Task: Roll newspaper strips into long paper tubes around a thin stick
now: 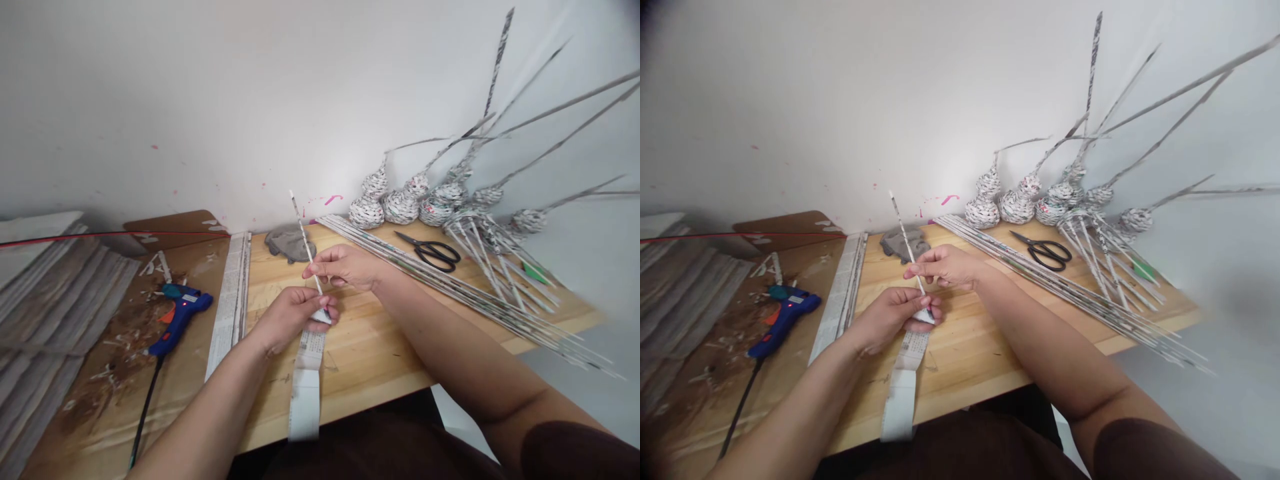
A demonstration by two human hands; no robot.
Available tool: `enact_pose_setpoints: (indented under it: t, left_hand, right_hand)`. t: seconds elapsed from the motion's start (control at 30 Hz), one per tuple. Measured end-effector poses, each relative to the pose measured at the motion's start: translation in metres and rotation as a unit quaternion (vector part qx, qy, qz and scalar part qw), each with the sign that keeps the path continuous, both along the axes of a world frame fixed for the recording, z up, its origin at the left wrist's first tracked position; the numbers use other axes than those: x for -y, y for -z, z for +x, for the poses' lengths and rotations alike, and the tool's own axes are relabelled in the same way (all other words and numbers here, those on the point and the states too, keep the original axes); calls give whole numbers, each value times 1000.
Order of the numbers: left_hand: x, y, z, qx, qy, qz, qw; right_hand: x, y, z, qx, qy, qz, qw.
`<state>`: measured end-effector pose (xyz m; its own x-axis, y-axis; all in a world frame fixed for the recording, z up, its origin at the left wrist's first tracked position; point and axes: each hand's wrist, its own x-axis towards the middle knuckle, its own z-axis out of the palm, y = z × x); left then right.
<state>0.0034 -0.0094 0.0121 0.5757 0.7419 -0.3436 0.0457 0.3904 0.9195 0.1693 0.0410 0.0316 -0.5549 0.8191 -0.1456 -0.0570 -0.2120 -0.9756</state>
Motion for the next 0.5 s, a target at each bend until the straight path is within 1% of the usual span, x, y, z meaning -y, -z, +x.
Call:
enact_pose_setpoints:
  t: [0.03,0.13,0.17,0.2,0.23,0.33,0.37,0.5]
  left_hand:
    - [0,0,0,0,-1,-1,1000]
    - [0,0,0,2,0,0,1000]
    - [0,0,0,3,-1,2,1000]
    - [0,0,0,3,-4,3,1000]
    - [-1,0,0,3,-7,4,1000]
    - [-1,-1,1,2,-13,7,1000]
    - [-1,-1,1,1,-13,8,1000]
    - [0,-3,1,7,-9,5,1000]
  right_hand:
    - [0,1,0,5,8,1,1000]
    - [-1,5,-2,14,77,5,997]
    - [-2,5,-3,16,91,8,996]
    - [-2,6,-3,17,89,11,996]
    - [-2,6,-2,19,72,11,997]
    - [-1,6,-1,17,-5,-3,1000]
    - [-1,7,0,13,-14,-9,1000]
    - [-2,10,-2,-6,21,-20,1000]
